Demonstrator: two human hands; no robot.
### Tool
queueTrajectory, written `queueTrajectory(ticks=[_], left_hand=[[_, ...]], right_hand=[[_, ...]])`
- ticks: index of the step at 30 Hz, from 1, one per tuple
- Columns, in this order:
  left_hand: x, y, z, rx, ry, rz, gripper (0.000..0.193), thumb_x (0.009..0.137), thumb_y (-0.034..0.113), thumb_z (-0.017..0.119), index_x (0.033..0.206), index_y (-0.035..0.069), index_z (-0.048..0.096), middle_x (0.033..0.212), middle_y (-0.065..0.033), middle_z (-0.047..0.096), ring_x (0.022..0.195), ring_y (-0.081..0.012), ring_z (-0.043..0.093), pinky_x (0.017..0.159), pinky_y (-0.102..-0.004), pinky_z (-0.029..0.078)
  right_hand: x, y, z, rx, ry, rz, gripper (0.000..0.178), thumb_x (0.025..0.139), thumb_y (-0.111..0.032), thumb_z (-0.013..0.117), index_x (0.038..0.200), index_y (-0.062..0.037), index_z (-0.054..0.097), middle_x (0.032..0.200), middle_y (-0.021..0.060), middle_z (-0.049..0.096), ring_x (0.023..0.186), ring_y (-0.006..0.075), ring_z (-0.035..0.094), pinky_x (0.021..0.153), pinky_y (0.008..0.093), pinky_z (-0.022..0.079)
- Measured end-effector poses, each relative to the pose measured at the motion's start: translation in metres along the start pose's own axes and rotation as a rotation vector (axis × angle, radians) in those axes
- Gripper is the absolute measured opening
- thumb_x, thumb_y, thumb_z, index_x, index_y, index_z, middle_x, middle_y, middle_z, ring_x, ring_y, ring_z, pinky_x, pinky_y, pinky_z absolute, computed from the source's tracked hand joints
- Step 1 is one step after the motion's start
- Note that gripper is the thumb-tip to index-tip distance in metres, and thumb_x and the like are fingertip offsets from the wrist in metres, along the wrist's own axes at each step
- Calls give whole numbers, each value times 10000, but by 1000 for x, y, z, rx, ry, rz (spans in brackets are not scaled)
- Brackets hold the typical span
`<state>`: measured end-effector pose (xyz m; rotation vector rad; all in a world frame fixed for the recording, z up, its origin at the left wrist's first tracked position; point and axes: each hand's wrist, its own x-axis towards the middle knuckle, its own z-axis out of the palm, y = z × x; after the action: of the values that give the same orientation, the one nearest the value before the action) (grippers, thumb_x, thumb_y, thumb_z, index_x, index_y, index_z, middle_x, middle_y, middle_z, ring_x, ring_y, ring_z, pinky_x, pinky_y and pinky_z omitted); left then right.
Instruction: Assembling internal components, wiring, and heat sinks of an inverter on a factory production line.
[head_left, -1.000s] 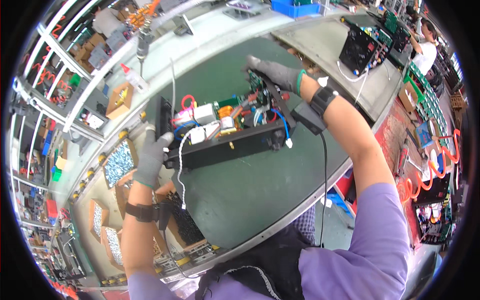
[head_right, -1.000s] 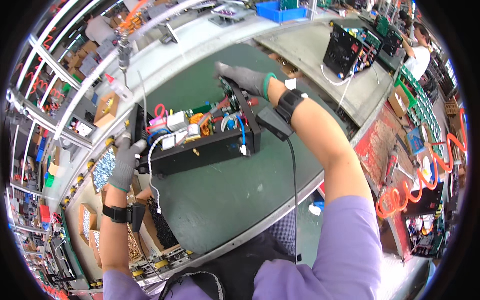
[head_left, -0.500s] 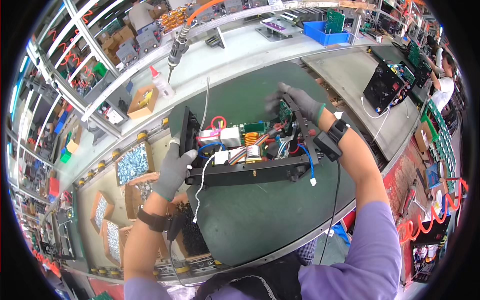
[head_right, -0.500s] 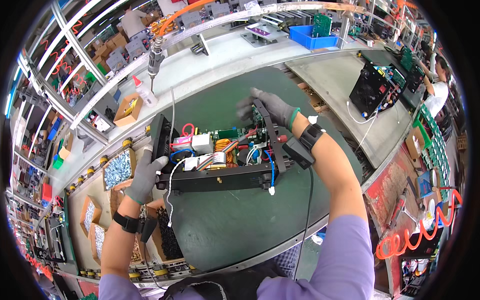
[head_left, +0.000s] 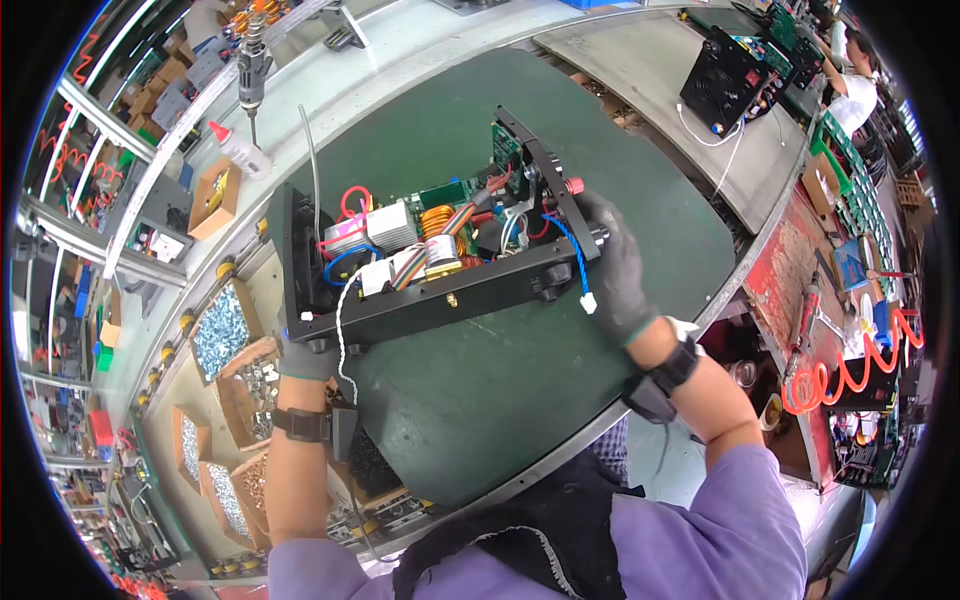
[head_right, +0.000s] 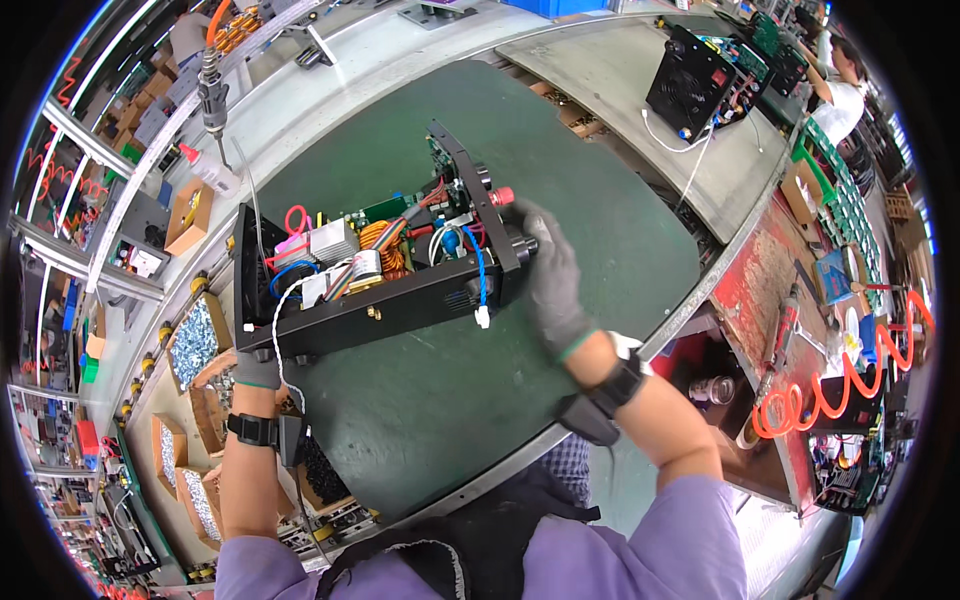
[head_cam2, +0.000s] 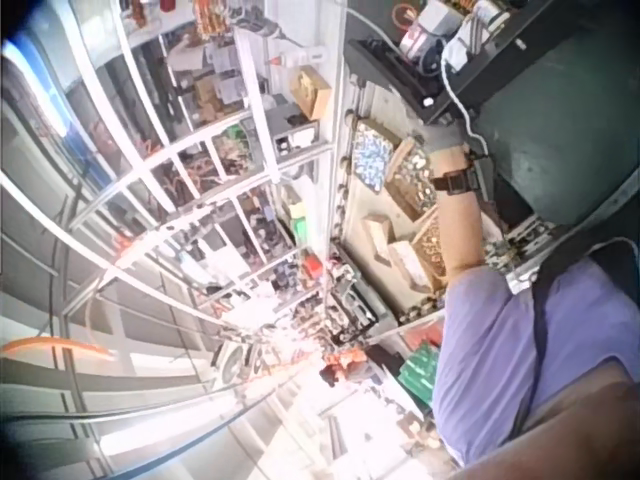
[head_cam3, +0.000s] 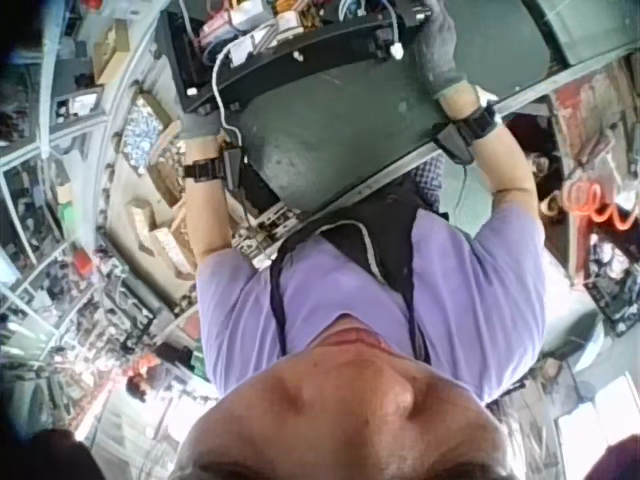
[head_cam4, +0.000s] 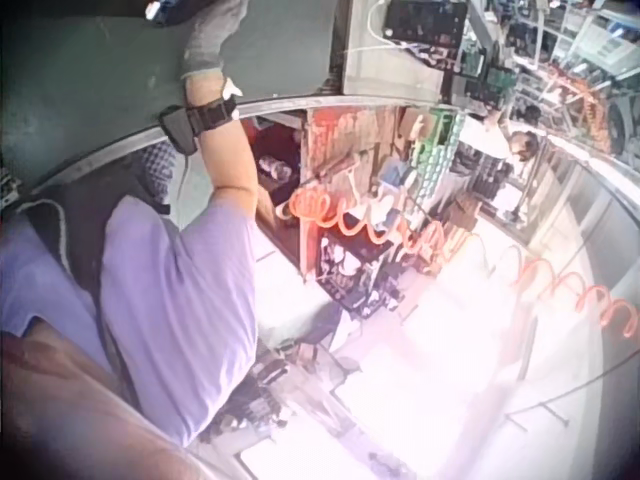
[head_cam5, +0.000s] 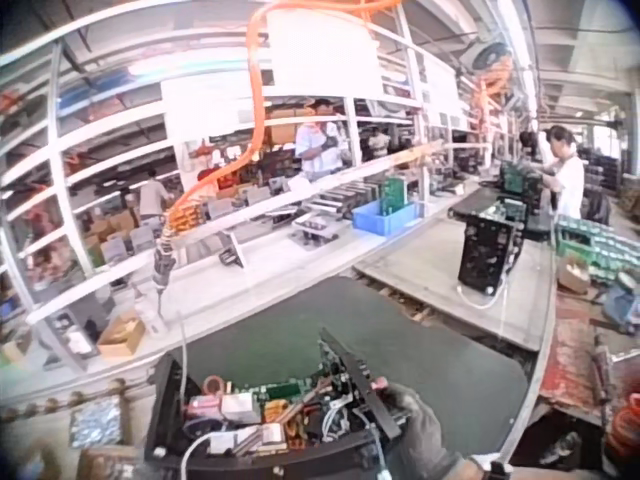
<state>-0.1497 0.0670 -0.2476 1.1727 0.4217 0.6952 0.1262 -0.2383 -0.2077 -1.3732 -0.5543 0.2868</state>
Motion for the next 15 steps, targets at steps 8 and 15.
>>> queueTrajectory(ticks=[8,15], left_hand=[[-18,16,55,-196,120,-17,327,1013,188,410,1261,45,566,1117,-85,650,998,-167,641,850,-308,550],[-49,45,-50,1531,-70,355,292,930,105,589,1210,24,613,1152,-80,649,977,-161,608,804,-327,523]], right_hand=[[10,48,7,196,294,52,267,955,-107,456,1140,-5,620,1050,124,661,939,245,659,860,366,533],[-12,-42,-71,-634,380,-52,291,885,-173,587,1156,-89,654,1005,165,656,942,248,626,856,342,493]])
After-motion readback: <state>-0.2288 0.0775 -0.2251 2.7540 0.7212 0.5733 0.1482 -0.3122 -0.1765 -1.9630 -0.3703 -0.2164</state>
